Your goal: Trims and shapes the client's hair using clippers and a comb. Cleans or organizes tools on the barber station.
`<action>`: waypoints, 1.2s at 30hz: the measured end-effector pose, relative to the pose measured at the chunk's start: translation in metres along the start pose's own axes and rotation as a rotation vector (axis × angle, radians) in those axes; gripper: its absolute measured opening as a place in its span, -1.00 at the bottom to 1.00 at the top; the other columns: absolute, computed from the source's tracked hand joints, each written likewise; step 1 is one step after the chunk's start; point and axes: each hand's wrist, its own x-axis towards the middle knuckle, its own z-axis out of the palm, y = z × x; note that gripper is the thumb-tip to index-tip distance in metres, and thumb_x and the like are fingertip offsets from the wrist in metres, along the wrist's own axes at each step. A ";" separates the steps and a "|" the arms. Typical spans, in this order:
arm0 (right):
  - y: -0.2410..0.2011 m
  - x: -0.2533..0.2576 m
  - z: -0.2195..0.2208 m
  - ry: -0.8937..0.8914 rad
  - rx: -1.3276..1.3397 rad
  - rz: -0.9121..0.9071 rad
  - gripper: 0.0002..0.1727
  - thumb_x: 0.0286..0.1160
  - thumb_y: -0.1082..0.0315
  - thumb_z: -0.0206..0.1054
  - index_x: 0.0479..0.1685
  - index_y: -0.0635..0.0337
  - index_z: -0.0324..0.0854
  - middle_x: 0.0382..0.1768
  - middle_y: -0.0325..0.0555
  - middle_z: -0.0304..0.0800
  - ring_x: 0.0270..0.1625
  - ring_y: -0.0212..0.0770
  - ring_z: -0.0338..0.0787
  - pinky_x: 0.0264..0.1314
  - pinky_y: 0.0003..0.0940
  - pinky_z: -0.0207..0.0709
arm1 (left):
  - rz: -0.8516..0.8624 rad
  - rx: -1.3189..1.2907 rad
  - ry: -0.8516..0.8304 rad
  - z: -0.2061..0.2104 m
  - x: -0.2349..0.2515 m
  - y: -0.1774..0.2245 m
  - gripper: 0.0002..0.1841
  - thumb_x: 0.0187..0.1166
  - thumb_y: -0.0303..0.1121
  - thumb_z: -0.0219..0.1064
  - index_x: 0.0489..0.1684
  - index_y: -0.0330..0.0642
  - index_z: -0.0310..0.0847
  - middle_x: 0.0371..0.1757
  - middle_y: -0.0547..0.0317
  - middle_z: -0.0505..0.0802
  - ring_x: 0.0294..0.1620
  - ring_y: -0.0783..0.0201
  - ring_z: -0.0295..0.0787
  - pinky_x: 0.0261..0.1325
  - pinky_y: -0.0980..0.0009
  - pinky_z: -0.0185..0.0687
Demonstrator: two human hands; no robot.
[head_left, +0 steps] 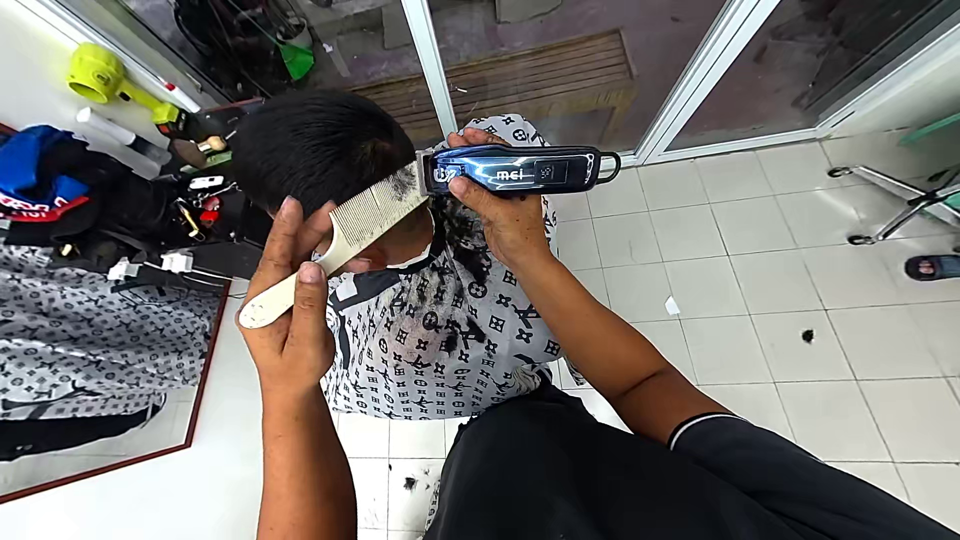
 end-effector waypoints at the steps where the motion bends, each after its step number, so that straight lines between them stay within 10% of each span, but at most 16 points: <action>1: -0.001 -0.001 0.003 -0.007 -0.001 -0.003 -0.30 0.24 0.58 0.59 0.45 0.55 0.41 0.37 0.25 0.72 0.48 0.00 0.71 0.54 -0.13 0.60 | 0.014 -0.001 -0.002 0.001 0.001 0.000 -0.43 0.85 -0.18 0.03 0.80 -0.21 0.12 0.56 0.20 0.67 0.29 0.23 0.80 0.29 0.29 0.79; 11: -0.006 -0.021 0.012 -0.107 -0.123 -0.143 -0.28 0.23 0.50 0.63 0.43 0.59 0.42 0.39 0.24 0.70 0.53 -0.06 0.66 0.67 -0.18 0.48 | -0.176 -0.142 -0.103 -0.045 -0.023 -0.021 -0.49 0.80 -0.11 0.14 0.67 -0.08 0.40 0.47 0.21 0.76 0.21 0.26 0.84 0.21 0.34 0.81; 36: -0.015 -0.017 0.035 -0.062 -0.222 -0.248 -0.29 0.20 0.56 0.61 0.40 0.63 0.42 0.35 0.26 0.72 0.49 -0.05 0.70 0.64 -0.18 0.51 | 0.006 -0.424 -0.013 -0.053 0.010 -0.033 -0.46 0.78 -0.18 0.18 0.72 -0.04 0.27 0.37 0.22 0.84 0.11 0.30 0.90 0.09 0.41 0.84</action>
